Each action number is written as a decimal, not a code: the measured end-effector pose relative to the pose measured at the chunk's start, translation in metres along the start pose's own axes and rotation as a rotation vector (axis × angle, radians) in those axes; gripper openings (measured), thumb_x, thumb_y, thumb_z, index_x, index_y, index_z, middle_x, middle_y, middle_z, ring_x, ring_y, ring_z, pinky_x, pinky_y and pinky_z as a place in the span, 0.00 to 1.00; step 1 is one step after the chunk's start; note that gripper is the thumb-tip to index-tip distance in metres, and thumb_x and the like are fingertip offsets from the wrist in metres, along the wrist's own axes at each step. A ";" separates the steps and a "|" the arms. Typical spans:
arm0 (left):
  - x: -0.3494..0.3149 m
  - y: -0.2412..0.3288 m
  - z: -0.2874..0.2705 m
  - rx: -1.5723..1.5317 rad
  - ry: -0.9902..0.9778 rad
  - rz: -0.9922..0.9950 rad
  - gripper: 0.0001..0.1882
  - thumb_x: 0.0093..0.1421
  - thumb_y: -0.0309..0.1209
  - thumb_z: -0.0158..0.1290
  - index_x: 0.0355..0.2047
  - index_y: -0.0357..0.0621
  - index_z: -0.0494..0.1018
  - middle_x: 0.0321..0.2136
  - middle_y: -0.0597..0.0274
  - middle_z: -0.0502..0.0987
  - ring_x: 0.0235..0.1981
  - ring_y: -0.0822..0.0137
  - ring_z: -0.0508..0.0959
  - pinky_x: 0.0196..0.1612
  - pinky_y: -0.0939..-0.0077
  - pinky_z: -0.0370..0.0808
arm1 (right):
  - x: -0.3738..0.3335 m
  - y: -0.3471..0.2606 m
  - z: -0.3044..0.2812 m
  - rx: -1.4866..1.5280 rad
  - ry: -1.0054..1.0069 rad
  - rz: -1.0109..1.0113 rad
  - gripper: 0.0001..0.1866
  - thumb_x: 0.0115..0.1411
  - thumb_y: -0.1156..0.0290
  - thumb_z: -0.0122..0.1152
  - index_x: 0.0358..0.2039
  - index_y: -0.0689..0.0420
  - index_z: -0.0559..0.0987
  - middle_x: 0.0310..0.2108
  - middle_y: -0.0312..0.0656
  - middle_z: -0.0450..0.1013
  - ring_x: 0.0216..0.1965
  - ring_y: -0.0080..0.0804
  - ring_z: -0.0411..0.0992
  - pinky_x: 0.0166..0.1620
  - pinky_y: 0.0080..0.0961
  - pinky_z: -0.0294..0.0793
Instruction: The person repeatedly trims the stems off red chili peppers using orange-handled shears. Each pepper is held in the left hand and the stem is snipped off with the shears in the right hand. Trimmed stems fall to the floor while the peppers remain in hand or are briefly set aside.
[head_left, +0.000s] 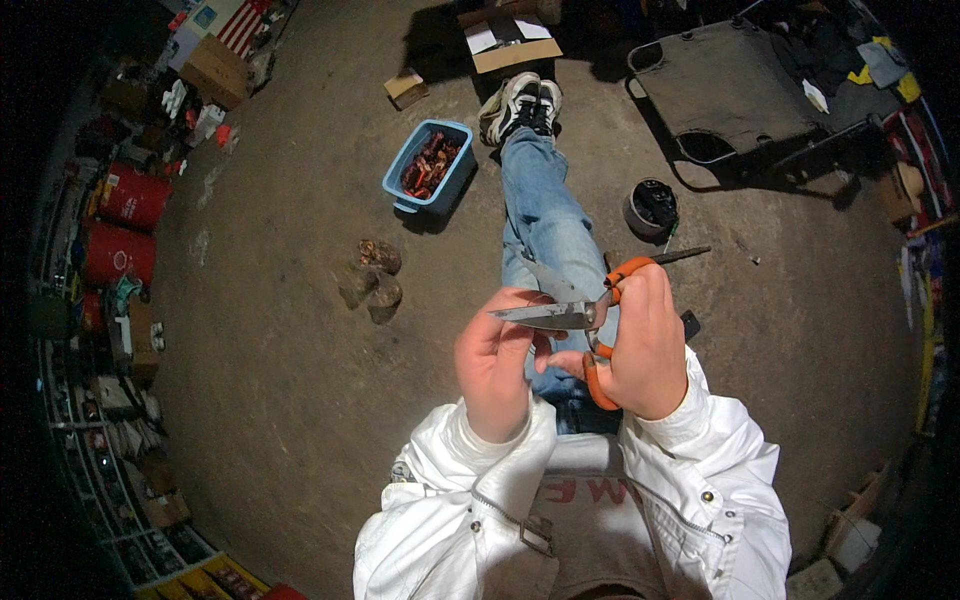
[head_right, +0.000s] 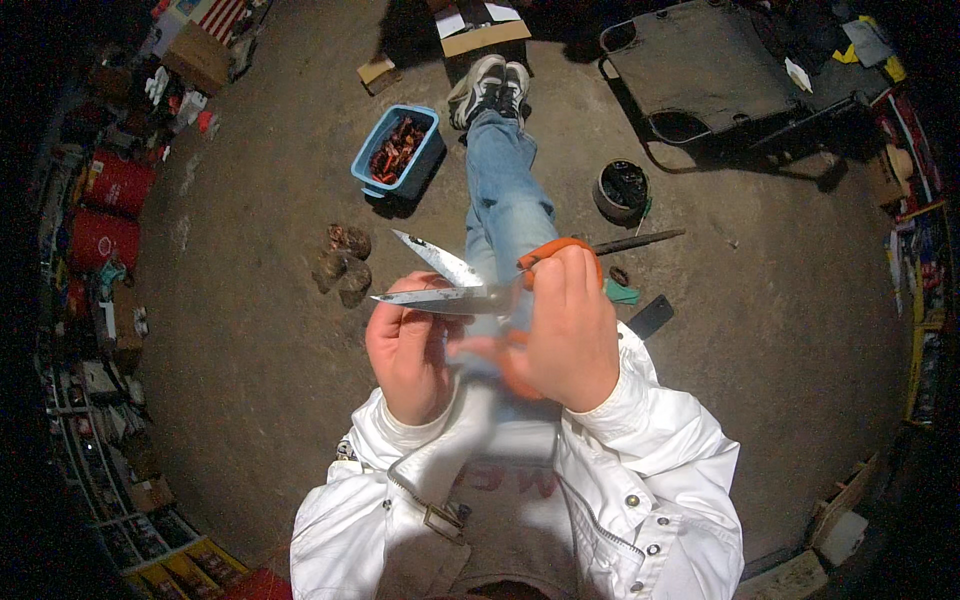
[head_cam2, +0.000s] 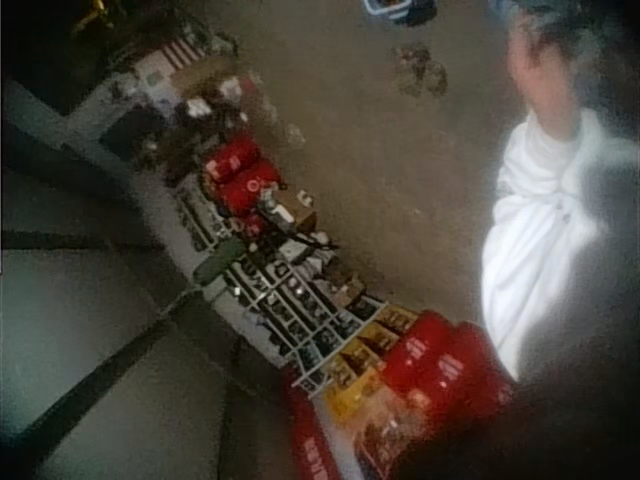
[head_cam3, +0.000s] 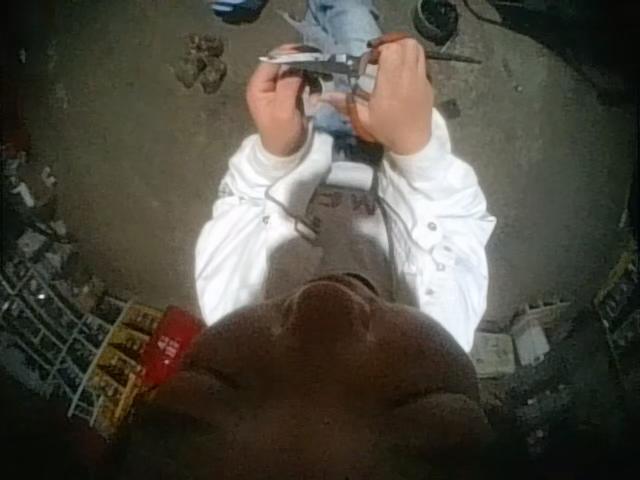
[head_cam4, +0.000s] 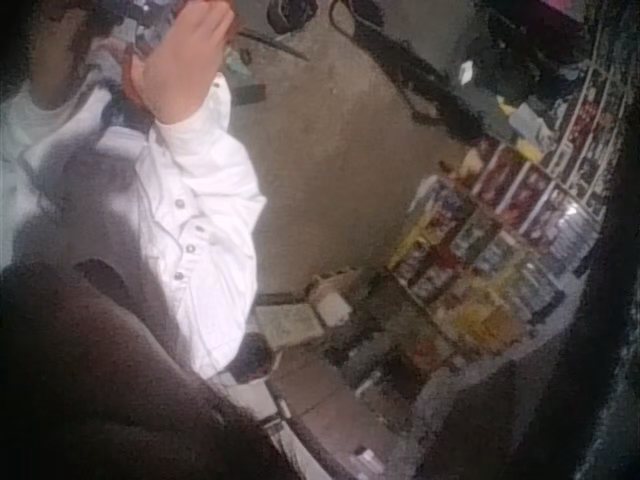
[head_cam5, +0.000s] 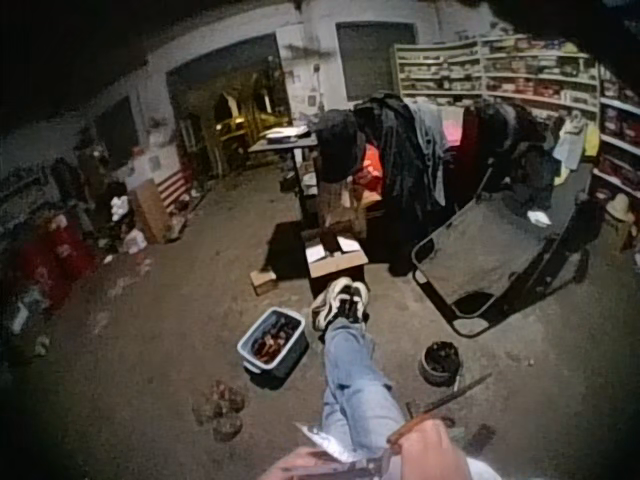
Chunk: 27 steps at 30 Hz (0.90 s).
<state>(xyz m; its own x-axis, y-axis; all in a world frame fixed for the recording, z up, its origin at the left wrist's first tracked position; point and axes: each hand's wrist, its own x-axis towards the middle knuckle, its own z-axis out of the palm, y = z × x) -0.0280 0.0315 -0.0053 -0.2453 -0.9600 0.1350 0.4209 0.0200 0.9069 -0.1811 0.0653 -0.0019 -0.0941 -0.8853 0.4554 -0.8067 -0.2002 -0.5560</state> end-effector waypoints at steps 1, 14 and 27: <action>0.000 0.000 0.000 -0.002 -0.003 -0.004 0.12 0.68 0.29 0.45 0.41 0.30 0.70 0.37 0.53 0.75 0.28 0.73 0.73 0.28 0.82 0.68 | 0.000 0.000 0.000 -0.005 0.003 -0.002 0.42 0.39 0.31 0.66 0.30 0.61 0.64 0.30 0.46 0.58 0.30 0.44 0.62 0.31 0.34 0.65; -0.003 -0.003 -0.003 0.000 -0.003 0.005 0.13 0.68 0.29 0.45 0.45 0.29 0.70 0.39 0.52 0.75 0.29 0.73 0.74 0.30 0.82 0.69 | -0.001 0.000 -0.002 -0.018 -0.014 0.027 0.41 0.39 0.35 0.70 0.31 0.62 0.67 0.30 0.45 0.63 0.25 0.42 0.68 0.24 0.32 0.69; -0.002 -0.001 -0.007 0.085 -0.074 -0.003 0.12 0.67 0.28 0.46 0.43 0.29 0.71 0.38 0.53 0.75 0.30 0.72 0.74 0.31 0.79 0.71 | -0.003 0.007 0.002 0.073 0.001 0.043 0.35 0.38 0.46 0.76 0.32 0.61 0.69 0.30 0.45 0.65 0.23 0.43 0.71 0.22 0.33 0.71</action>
<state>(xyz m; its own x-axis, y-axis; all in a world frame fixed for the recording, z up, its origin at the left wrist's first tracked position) -0.0216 0.0320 -0.0088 -0.3114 -0.9370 0.1585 0.3451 0.0440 0.9376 -0.1853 0.0659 -0.0082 -0.1285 -0.8932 0.4309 -0.7573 -0.1922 -0.6242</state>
